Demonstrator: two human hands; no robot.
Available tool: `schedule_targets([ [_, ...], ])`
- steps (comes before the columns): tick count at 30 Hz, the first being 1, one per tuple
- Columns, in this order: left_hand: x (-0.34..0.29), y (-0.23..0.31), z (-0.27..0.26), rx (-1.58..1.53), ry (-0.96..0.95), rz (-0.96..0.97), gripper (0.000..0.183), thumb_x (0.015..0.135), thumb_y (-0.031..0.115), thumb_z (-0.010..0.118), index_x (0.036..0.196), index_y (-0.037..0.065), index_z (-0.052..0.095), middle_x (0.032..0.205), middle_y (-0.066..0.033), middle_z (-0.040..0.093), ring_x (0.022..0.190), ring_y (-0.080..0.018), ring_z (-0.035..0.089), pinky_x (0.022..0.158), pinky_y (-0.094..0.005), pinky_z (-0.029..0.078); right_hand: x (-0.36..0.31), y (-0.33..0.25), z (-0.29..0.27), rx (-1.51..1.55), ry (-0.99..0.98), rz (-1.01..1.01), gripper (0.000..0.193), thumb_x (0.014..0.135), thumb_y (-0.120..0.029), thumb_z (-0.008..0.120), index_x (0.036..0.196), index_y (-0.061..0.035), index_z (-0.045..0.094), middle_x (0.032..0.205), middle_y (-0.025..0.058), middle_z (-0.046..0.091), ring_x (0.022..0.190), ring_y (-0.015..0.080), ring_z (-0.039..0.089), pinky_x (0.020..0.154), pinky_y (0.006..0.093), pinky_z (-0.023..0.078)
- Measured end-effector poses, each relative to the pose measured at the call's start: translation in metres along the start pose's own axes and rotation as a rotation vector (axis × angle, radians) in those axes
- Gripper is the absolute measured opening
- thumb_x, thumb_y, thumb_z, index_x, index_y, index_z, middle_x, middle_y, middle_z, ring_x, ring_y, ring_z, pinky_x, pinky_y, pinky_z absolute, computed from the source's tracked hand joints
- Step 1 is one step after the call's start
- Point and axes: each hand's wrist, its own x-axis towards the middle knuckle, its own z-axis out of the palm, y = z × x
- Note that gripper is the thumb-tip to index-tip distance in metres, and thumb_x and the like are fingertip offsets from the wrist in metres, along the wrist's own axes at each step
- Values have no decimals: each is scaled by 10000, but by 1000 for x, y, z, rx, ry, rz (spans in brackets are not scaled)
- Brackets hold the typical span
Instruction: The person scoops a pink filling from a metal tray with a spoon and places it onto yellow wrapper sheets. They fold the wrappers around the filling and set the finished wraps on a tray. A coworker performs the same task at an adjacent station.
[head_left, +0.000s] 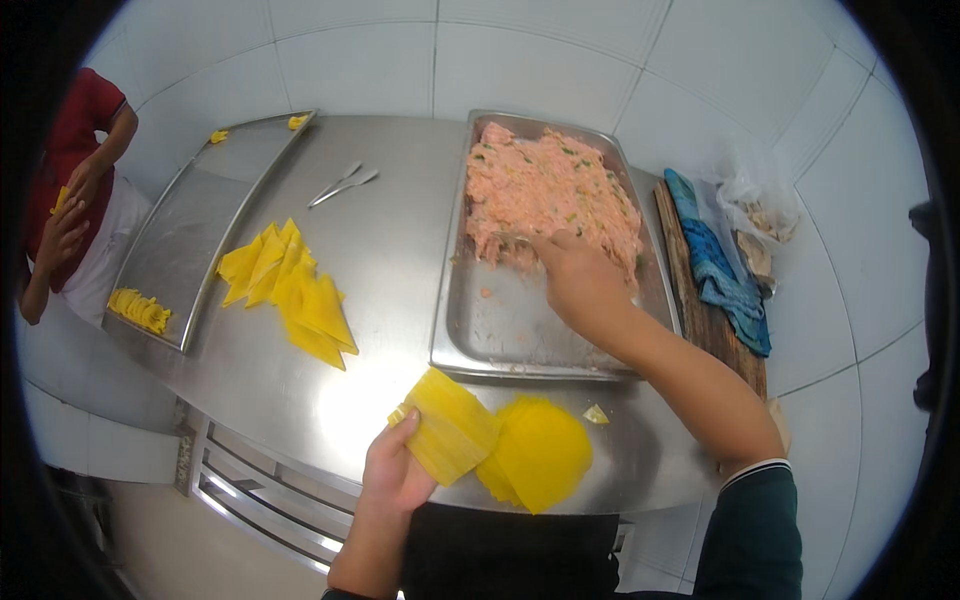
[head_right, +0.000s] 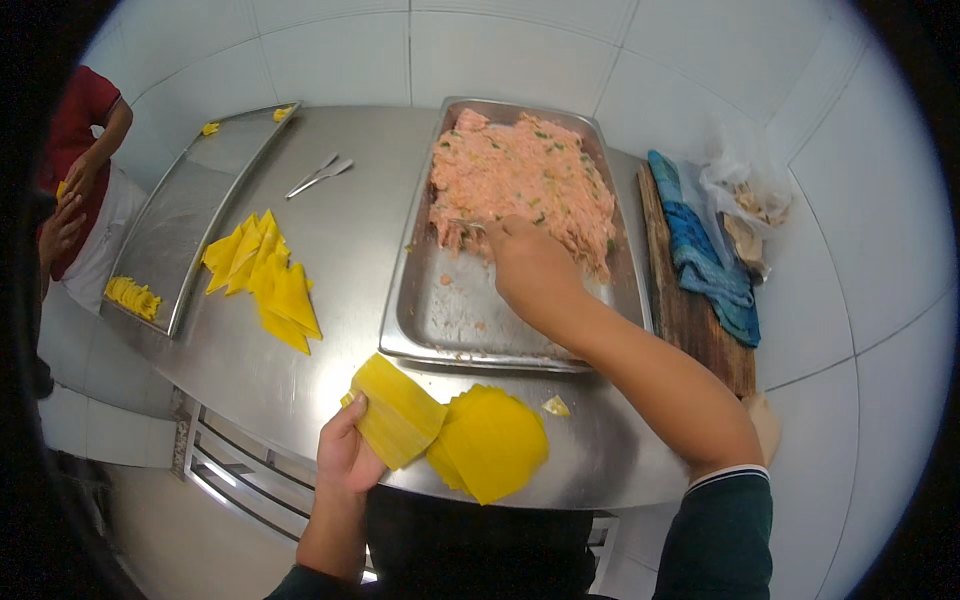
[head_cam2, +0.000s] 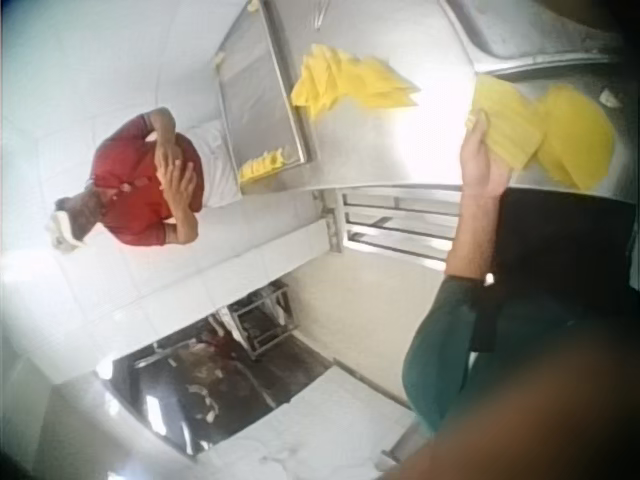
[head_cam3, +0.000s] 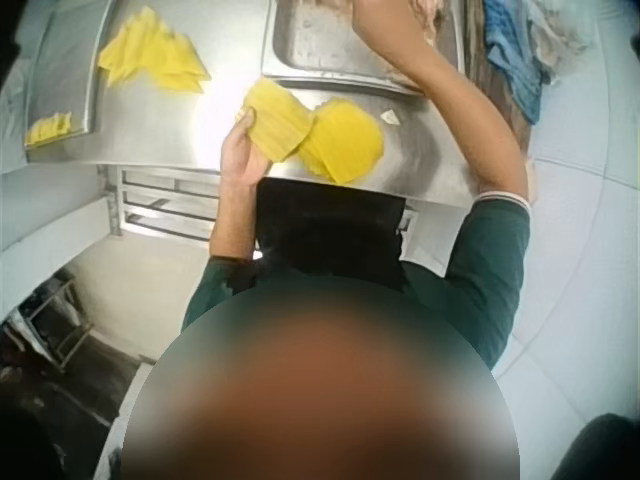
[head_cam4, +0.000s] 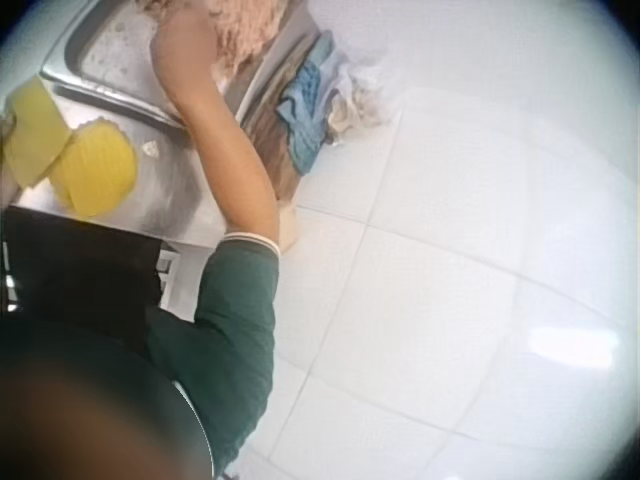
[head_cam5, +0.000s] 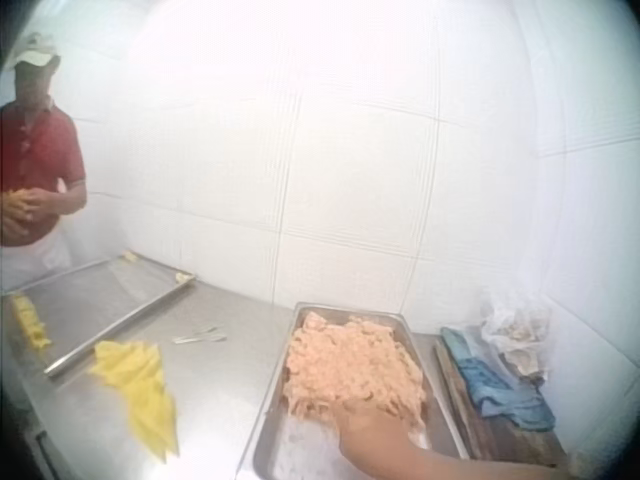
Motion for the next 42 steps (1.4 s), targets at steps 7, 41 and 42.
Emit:
schedule_targets([
  [7, 0, 0, 4, -91, 3, -4, 455, 1051, 231, 466, 1443, 0, 441, 1420, -201, 551, 1315, -363, 541, 1149, -525, 392, 11, 10, 39, -47, -149, 27, 200, 877, -33, 517, 1014, 40, 643, 981, 204, 641, 947, 387, 665, 807, 480, 547],
  [41, -15, -14, 44, 161, 132, -38, 489, 1055, 254, 452, 1452, -32, 424, 1418, -208, 542, 1308, -334, 548, 1142, -478, 405, -36, -23, -82, 1135, -686, 587, 277, 902, -50, 660, 1160, 17, 734, 750, 11, 668, 648, 80, 549, 610, 252, 454],
  [42, -12, -17, 50, 186, 116, -8, 489, 1061, 259, 442, 1456, -29, 419, 1426, -207, 534, 1316, -332, 540, 1146, -474, 400, -46, -32, -87, 1098, -573, 494, 271, 905, -47, 658, 1158, 19, 729, 764, 30, 672, 651, 103, 561, 611, 268, 458],
])
